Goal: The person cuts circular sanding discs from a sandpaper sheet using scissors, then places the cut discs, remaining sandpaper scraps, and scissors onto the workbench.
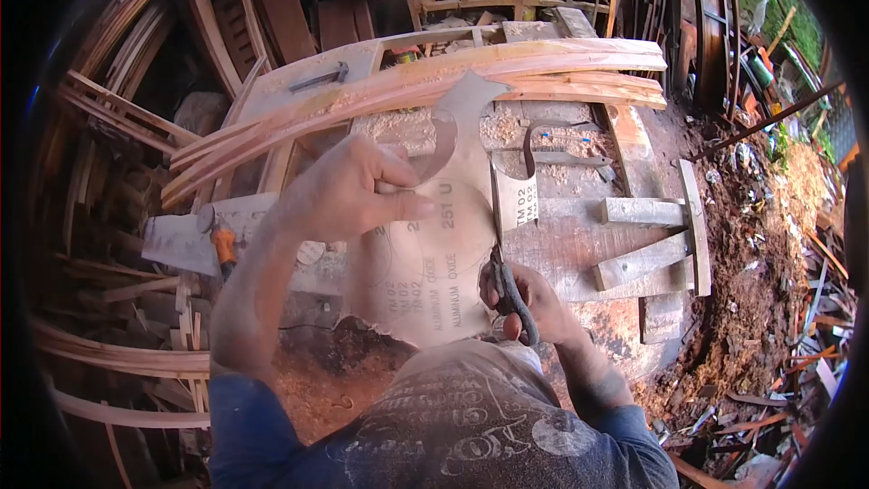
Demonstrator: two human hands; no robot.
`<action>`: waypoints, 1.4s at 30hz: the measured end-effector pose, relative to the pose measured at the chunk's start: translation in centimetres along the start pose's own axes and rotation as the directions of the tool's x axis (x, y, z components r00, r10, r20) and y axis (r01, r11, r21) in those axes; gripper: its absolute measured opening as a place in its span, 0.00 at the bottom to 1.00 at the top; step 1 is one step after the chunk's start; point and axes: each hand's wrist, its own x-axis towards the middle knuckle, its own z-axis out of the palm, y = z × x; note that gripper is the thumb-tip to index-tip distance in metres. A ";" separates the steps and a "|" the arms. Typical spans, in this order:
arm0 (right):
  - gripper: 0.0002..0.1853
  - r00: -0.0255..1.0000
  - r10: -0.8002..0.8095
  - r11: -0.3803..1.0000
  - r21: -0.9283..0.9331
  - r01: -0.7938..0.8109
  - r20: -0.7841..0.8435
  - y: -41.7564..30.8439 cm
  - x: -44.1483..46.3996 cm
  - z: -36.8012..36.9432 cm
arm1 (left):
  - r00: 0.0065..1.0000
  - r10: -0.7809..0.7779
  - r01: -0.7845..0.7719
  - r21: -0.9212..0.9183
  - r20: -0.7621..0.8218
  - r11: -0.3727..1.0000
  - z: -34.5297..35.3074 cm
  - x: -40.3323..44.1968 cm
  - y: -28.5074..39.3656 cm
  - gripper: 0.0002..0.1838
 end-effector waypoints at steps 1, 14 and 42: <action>0.34 0.999 0.028 0.999 0.039 -0.027 -0.034 -0.5 0.0 0.6 | 1.000 0.008 -0.008 0.001 0.003 1.000 -0.1 0.1 0.1 0.12; 0.42 0.996 -0.086 0.985 -0.148 0.090 0.035 1.0 0.3 -0.7 | 0.986 -0.114 0.101 0.114 0.121 0.988 -0.6 1.3 1.5 0.16; 0.41 0.998 0.066 0.996 0.059 -0.066 -0.005 0.3 -0.2 0.3 | 0.927 -0.197 0.107 0.277 0.320 0.955 -1.5 3.6 2.1 0.15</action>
